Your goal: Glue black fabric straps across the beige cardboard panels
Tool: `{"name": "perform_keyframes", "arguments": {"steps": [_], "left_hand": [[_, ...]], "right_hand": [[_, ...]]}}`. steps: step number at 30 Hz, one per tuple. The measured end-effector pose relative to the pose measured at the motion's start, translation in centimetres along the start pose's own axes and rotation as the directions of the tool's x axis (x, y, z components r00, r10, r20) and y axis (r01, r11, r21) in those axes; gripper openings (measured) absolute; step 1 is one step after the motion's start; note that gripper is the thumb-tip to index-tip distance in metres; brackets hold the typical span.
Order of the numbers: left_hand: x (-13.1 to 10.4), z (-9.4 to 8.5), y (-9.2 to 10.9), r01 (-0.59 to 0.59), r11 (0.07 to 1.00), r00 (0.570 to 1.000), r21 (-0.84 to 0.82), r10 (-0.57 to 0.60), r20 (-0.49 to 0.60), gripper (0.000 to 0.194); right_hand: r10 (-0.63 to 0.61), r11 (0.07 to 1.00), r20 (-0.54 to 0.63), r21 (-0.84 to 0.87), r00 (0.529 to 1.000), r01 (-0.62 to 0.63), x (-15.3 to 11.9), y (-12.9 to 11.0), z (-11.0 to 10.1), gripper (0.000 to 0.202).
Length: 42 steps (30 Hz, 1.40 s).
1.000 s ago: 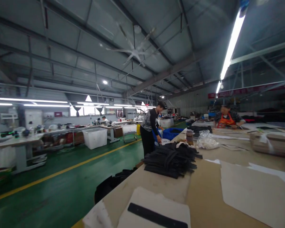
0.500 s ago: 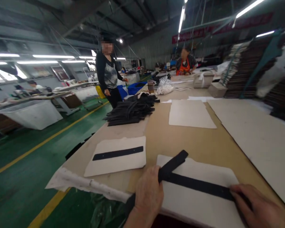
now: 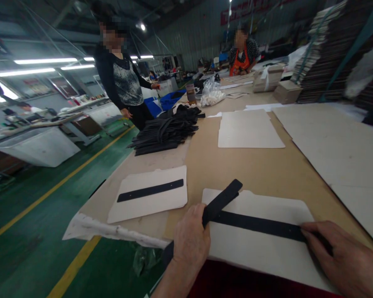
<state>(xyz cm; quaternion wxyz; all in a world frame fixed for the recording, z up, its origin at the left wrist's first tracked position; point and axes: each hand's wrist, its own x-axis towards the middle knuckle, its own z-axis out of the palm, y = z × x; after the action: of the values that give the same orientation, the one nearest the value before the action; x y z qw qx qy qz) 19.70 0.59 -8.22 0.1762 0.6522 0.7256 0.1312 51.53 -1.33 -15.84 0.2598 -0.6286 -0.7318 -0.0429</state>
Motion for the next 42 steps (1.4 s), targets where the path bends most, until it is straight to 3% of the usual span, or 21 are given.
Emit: {"name": "perform_keyframes", "arguments": {"steps": [5, 12, 42], "left_hand": [[0.13, 0.01, -0.17, 0.003, 0.999, 1.0, -0.042, -0.003, -0.011, 0.029], [0.45, 0.14, -0.71, -0.014, 0.995, 1.0, -0.095, 0.015, 0.008, 0.025], [0.23, 0.23, -0.37, -0.021, 0.999, 1.0, -0.044, 0.021, -0.004, 0.03]], "right_hand": [[0.03, 1.0, 0.028, -0.005, 0.999, -0.029, -0.16, 0.31, 0.17, 0.028], [-0.019, 0.998, 0.01, -0.061, 1.0, 0.019, -0.16, -0.04, -0.16, 0.029], [-0.055, 0.991, 0.005, -0.12, 0.998, 0.055, -0.1, 0.17, -0.13, 0.029]]}}
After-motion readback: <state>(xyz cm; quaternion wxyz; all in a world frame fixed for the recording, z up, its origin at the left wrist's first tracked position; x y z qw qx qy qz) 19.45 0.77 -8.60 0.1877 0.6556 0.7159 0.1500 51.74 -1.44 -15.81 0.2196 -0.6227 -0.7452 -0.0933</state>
